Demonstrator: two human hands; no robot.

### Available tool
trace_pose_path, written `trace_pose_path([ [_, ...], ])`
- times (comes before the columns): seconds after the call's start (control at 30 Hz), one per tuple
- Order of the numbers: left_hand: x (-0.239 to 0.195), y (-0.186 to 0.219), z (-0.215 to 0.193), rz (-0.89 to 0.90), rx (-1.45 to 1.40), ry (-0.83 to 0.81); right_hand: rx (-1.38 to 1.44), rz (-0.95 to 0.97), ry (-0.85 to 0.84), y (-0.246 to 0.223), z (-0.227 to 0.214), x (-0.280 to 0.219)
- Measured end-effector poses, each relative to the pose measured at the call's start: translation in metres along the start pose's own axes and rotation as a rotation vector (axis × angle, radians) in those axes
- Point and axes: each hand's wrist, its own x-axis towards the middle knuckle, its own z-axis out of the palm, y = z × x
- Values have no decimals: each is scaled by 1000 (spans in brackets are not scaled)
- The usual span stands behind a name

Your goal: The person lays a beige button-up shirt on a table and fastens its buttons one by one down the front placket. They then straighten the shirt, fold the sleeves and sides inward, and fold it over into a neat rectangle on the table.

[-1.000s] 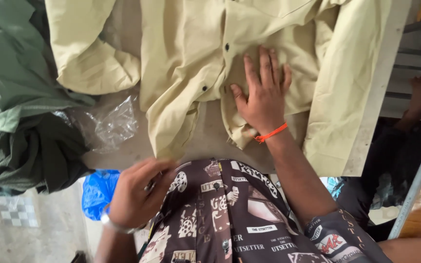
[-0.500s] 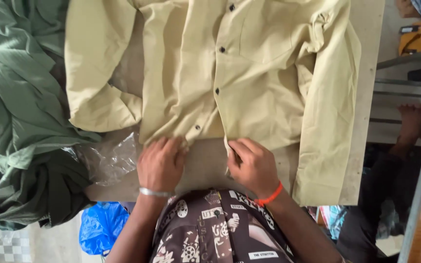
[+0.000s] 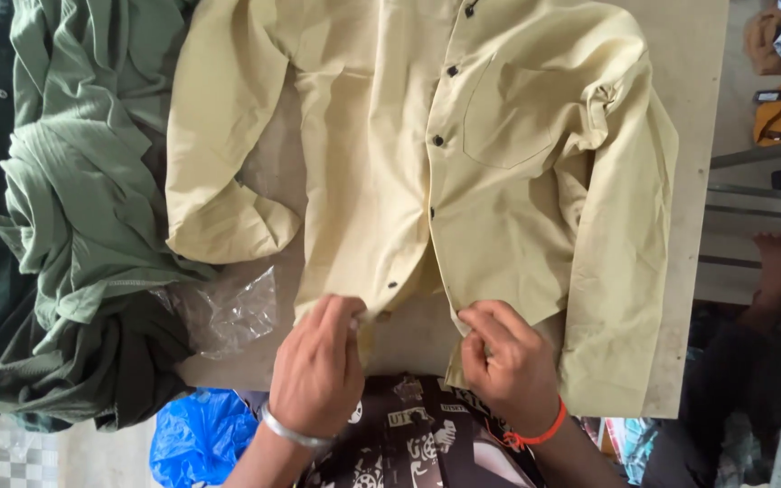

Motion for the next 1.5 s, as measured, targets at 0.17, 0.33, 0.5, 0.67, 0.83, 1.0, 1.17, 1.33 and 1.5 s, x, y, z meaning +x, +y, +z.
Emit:
trace_pose_path([
  [0.17,8,6,0,66,-109,133,-22,-12,36,-9,0,7],
  [0.33,-2,6,7,-12,142,-6,-72,26,43,-10,1,11],
  [0.5,-23,-7,22,82,123,-198,-161,-121,79,-11,0,12],
  [0.67,-21,-22,41,242,225,-334,-84,-78,-123,11,24,13],
  [0.83,-15,-15,38,215,256,-339,-149,-52,-278,22,33,11],
  [1.0,8,-14,49,49,188,-339,-272,-13,-453,33,39,3],
  [1.17,18,-36,78,229,179,-165,-278,-22,-411,29,39,3],
  [1.33,17,-44,88,257,228,-181,-254,-44,-252,30,50,4],
  [1.5,22,-46,93,291,198,-113,-284,-177,-144,42,61,2],
])
